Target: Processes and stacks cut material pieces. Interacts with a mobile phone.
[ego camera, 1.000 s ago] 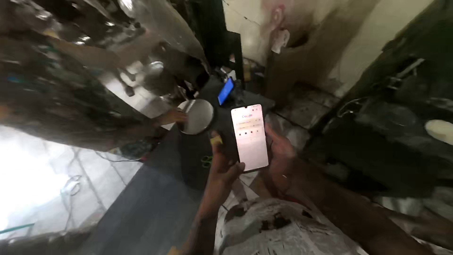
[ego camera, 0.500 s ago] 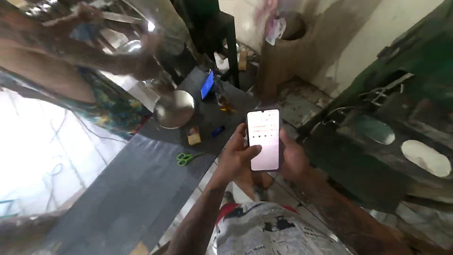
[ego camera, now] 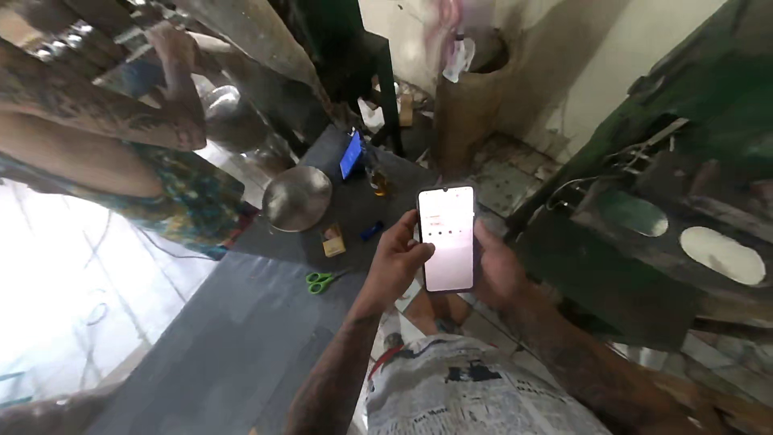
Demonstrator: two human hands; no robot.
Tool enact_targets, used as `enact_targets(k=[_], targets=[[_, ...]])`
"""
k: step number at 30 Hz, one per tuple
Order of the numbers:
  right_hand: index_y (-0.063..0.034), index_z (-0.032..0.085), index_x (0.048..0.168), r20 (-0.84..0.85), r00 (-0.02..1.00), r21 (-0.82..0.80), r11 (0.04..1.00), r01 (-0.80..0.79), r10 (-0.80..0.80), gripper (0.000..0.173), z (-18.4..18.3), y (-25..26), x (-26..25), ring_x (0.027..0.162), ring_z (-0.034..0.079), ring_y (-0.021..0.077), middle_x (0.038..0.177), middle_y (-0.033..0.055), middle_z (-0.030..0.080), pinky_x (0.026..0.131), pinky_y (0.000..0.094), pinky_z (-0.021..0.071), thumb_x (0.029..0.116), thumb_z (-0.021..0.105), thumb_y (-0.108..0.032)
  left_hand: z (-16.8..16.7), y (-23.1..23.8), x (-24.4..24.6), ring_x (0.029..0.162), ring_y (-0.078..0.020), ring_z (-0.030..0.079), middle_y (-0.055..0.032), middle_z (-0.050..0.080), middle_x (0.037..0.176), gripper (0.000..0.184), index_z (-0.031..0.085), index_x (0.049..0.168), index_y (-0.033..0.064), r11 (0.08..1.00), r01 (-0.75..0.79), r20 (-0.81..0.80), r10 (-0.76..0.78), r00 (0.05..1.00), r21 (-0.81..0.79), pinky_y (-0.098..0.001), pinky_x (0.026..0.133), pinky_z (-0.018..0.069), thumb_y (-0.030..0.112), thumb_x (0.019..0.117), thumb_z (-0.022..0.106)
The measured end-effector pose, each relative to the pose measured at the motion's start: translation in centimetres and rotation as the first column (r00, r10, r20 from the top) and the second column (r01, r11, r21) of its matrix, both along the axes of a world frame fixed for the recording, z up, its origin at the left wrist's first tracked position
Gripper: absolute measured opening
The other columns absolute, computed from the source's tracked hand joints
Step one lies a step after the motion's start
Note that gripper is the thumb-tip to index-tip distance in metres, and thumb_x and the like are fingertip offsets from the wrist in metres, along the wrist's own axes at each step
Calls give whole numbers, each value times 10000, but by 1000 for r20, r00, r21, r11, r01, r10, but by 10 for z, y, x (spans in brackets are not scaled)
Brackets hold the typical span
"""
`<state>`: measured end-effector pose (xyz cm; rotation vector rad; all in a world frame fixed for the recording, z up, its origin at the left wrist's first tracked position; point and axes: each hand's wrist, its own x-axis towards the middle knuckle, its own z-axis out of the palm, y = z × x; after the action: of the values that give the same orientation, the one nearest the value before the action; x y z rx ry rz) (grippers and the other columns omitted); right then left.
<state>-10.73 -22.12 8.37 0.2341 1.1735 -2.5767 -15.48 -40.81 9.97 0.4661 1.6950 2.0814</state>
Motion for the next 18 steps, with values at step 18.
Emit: enact_targets(k=[18], targets=[[-145,588,1326,54,999,107,994,-11,5,597,21,-81,-9,1029,725,182,1115,85,738,883,385,621,1105,168,-509,-9,-83,-8,943,-140,703,-81,703,1154,458,545,1393,68,993,-29,-21,31,999,117,-334,830,604,53,936,527]])
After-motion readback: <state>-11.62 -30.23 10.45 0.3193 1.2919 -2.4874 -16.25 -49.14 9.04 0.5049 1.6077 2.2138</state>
